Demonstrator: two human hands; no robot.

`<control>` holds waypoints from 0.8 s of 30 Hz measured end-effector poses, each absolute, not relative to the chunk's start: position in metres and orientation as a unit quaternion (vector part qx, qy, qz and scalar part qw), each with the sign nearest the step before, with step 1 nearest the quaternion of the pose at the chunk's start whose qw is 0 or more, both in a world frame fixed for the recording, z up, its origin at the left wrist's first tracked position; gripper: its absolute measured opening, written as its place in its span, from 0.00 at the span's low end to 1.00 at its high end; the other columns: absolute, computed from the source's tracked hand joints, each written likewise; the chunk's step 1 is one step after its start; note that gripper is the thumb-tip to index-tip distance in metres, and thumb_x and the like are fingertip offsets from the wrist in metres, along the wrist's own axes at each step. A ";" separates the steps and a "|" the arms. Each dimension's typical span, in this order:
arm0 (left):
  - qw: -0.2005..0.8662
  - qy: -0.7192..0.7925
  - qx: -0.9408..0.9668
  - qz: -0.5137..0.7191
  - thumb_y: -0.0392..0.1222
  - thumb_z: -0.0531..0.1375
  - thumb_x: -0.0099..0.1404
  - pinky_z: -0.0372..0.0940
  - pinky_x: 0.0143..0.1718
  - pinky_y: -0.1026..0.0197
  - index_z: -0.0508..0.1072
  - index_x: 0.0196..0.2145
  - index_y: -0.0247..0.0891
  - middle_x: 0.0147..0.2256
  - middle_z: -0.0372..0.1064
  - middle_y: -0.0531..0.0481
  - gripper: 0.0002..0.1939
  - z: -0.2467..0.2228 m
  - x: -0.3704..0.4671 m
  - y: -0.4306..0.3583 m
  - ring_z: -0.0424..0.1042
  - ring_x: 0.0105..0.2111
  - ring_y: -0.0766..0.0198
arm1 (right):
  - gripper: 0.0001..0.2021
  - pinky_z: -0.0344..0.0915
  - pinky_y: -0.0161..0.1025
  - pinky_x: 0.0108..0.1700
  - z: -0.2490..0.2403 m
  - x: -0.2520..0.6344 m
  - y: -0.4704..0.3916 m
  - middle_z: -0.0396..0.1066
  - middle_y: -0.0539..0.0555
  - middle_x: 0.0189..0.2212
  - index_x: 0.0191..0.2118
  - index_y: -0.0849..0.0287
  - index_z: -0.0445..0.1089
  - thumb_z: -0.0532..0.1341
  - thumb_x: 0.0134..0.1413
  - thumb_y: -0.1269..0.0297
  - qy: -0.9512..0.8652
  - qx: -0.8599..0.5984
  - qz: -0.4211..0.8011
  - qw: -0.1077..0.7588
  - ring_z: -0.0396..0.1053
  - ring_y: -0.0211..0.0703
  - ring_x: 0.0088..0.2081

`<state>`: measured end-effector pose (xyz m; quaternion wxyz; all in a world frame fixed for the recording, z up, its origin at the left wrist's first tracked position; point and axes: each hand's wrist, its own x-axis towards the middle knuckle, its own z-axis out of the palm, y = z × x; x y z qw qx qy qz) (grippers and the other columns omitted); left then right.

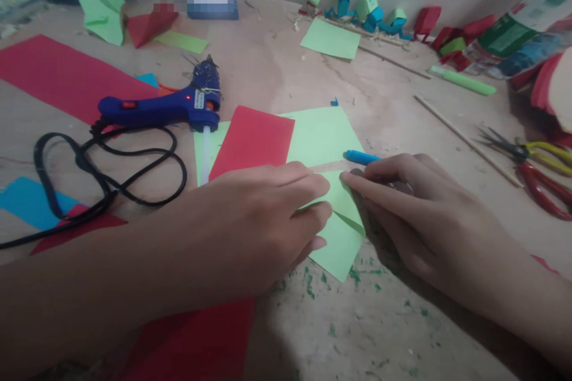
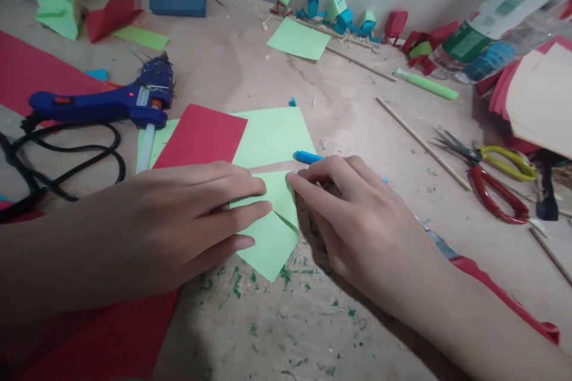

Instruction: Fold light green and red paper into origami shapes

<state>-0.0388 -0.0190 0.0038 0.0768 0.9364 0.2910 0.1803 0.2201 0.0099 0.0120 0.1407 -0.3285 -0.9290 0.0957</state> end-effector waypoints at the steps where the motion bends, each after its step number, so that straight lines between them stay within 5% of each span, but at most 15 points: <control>1: 0.073 0.295 0.937 0.172 0.39 0.55 0.77 0.74 0.51 0.42 0.78 0.46 0.31 0.49 0.75 0.35 0.13 0.004 -0.039 -0.019 0.75 0.52 0.45 | 0.16 0.73 0.56 0.39 0.012 0.220 0.010 0.73 0.62 0.49 0.55 0.58 0.74 0.56 0.67 0.72 -0.932 -0.321 0.087 0.142 0.71 0.59 0.44; 14: 0.064 0.311 0.934 0.166 0.41 0.52 0.78 0.75 0.50 0.45 0.78 0.47 0.34 0.50 0.75 0.37 0.16 0.003 -0.039 -0.020 0.75 0.51 0.47 | 0.26 0.76 0.51 0.45 0.017 0.227 0.013 0.73 0.59 0.52 0.54 0.55 0.75 0.54 0.56 0.85 -0.941 -0.280 0.116 0.150 0.71 0.55 0.52; 24: 0.069 0.302 0.938 0.155 0.40 0.53 0.77 0.75 0.50 0.42 0.79 0.45 0.32 0.51 0.74 0.34 0.14 0.006 -0.040 -0.020 0.75 0.51 0.45 | 0.16 0.76 0.47 0.43 0.024 0.222 0.008 0.74 0.57 0.46 0.42 0.54 0.78 0.58 0.58 0.81 -0.937 -0.273 0.139 0.169 0.72 0.49 0.45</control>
